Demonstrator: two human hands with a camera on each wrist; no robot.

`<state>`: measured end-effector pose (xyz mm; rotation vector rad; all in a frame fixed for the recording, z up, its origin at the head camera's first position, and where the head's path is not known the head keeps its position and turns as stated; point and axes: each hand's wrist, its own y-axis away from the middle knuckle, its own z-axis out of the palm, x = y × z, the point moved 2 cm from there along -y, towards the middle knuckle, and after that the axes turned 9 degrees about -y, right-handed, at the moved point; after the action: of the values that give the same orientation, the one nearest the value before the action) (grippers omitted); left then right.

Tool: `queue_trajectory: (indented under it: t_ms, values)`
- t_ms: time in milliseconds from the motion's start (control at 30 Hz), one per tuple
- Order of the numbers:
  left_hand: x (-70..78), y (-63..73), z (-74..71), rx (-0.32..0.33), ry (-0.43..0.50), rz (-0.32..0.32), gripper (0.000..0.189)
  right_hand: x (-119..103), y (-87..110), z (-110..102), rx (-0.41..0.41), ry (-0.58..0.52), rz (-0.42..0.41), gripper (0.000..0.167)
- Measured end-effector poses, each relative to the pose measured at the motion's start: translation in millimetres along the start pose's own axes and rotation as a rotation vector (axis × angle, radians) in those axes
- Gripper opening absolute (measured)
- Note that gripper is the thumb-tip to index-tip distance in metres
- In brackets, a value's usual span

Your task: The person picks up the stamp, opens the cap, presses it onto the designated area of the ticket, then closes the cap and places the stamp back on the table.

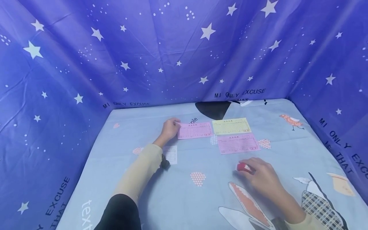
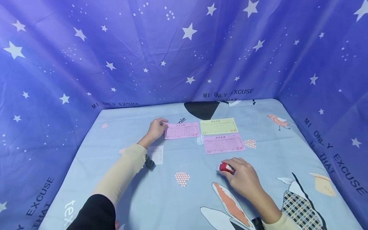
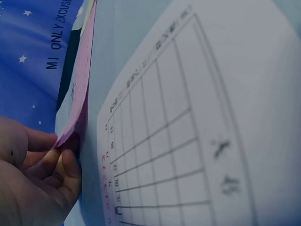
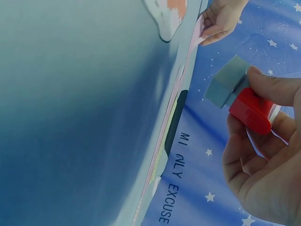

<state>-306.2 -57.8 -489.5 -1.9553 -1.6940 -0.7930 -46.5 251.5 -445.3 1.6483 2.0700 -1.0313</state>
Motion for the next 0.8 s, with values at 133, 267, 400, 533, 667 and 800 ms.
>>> queue_trajectory:
  t_ms: [133,267,400,533,667,800]
  values:
    - [-5.2,4.0,-5.2,-0.017,0.029,-0.020,0.038,1.2,0.2,5.8,-0.007,0.000,-0.017,0.032]
    - [-8.1,10.2,-17.2,-0.052,0.043,-0.035,0.042,5.7,1.4,8.5,0.002,0.023,-0.037,0.031]
    - [-20.6,21.7,-40.2,-0.068,-0.017,-0.019,0.041,4.4,2.6,6.4,-0.022,0.010,0.083,0.025]
    - [-49.5,43.0,-72.8,-0.071,-0.105,-0.022,0.038,-3.1,0.5,7.0,-0.071,-0.021,0.177,0.018]
    - [-79.3,64.4,-101.2,-0.091,-0.211,-0.067,0.035,-5.4,-4.6,7.3,-0.092,-0.036,0.148,0.014]
    - [-98.7,80.4,-113.7,-0.119,-0.279,-0.075,0.033,-4.0,-9.4,5.1,-0.025,-0.038,-0.015,0.024]
